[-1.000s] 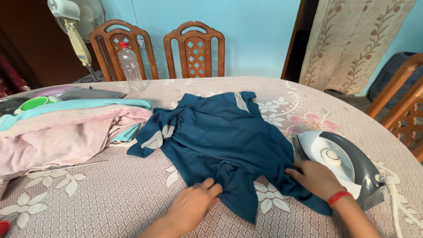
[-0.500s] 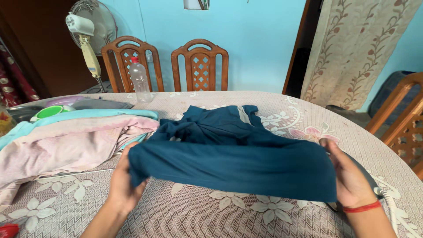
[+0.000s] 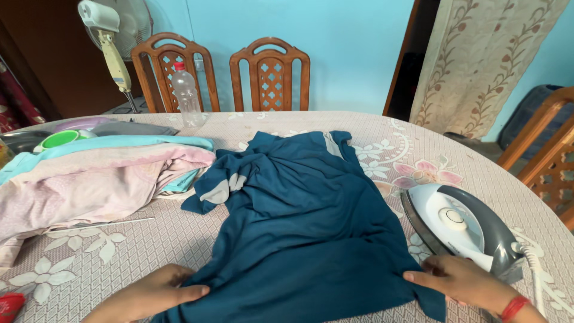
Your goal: The person irons a white t-shirt on a table, folds it, and places it aside. Then the person irons a dark blue t-shirt, smoothing the fabric with the iron across the body and sleeves.
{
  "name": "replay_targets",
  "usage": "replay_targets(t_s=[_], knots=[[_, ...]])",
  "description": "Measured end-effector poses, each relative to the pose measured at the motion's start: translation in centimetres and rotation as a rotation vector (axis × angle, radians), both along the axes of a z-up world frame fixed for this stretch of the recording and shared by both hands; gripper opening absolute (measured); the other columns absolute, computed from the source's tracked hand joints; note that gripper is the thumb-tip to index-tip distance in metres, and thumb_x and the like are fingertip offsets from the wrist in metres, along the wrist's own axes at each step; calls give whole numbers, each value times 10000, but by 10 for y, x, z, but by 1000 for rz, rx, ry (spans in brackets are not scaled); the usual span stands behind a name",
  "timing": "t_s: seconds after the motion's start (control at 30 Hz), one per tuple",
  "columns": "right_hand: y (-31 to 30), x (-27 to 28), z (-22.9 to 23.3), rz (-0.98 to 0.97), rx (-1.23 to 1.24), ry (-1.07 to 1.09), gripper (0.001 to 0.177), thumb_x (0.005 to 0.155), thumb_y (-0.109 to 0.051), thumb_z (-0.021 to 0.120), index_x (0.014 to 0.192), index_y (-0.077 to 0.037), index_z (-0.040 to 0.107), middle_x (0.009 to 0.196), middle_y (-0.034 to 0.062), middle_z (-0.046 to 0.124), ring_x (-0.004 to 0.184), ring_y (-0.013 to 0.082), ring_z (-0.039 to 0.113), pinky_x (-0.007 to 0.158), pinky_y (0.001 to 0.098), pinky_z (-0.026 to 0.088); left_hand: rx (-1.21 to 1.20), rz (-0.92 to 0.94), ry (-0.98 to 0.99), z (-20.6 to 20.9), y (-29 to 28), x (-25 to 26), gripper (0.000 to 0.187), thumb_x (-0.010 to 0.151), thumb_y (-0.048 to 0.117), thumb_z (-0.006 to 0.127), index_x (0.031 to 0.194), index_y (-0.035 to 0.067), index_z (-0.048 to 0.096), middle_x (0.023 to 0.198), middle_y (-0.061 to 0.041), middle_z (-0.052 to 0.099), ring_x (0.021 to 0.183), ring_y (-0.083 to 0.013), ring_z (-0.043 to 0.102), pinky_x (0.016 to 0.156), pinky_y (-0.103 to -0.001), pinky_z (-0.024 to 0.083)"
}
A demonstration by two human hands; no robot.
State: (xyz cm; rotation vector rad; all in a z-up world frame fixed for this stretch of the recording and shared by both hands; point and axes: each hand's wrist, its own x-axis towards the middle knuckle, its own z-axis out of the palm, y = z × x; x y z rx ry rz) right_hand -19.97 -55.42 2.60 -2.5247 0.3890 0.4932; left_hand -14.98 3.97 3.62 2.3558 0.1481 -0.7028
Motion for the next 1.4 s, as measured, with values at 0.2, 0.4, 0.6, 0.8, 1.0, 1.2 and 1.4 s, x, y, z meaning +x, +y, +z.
replay_targets(t_s=[0.2, 0.4, 0.6, 0.8, 1.0, 1.2, 1.4], knots=[[0, 10, -14, -101, 499, -261, 304, 910, -273, 768, 1139, -120, 639, 958, -8, 630, 835, 47, 540, 672, 200, 405, -716, -159, -100, 21, 11, -25, 677, 790, 133, 822, 1444, 112, 651, 1239, -69, 730, 1030, -143, 645, 927, -272, 517], [33, 37, 63, -396, 1260, -684, 324, 961, -115, 625, 1280, -110, 568, 1089, 49, 691, 896, 177, 674, 730, 353, 567, -1199, 433, -363, 26, -15, 9, 323, 844, 57, 713, 1161, 28, 655, 1047, -102, 747, 911, -205, 711, 851, -395, 586], [35, 33, 100, -407, 1349, -1000, 420, 991, -69, 615, 1379, -231, 624, 1085, -16, 705, 916, 125, 668, 723, 335, 538, -1371, 591, -370, 45, -47, 27, 375, 846, 205, 744, 1176, 53, 652, 1094, -97, 737, 923, -206, 728, 842, -403, 591], [31, 17, 94, -363, 1227, -911, 205, 1006, -85, 610, 1181, -123, 710, 1057, -3, 695, 890, 111, 636, 713, 292, 479, -992, 479, -82, 48, -59, 0, 771, 797, 228, 814, 1480, 319, 469, 1285, -109, 754, 1126, -260, 750, 904, -429, 610], [15, 14, 77, -220, 1193, -922, 89, 960, -36, 617, 923, -67, 691, 947, 51, 692, 840, 156, 630, 710, 305, 488, -1013, 382, -173, 61, -44, -12, 593, 847, 98, 691, 1425, 228, 668, 1269, -15, 764, 1051, -181, 687, 901, -326, 526], [1, -14, 83, 143, 1500, -1141, 132, 908, -69, 637, 776, -64, 636, 861, 41, 620, 851, 169, 612, 734, 326, 490, -1155, 191, -669, -37, 42, 22, 115, 873, -1, 706, 970, -3, 644, 996, -117, 716, 927, -184, 703, 818, -316, 583], [43, -36, 128, 233, 1261, -959, 193, 920, -181, 603, 1002, -54, 723, 1078, 60, 720, 1079, 213, 633, 938, 354, 447, -1324, -168, -551, -64, 103, 40, 234, 888, -41, 803, 917, -17, 572, 837, -158, 592, 782, -274, 591, 643, -373, 518]])
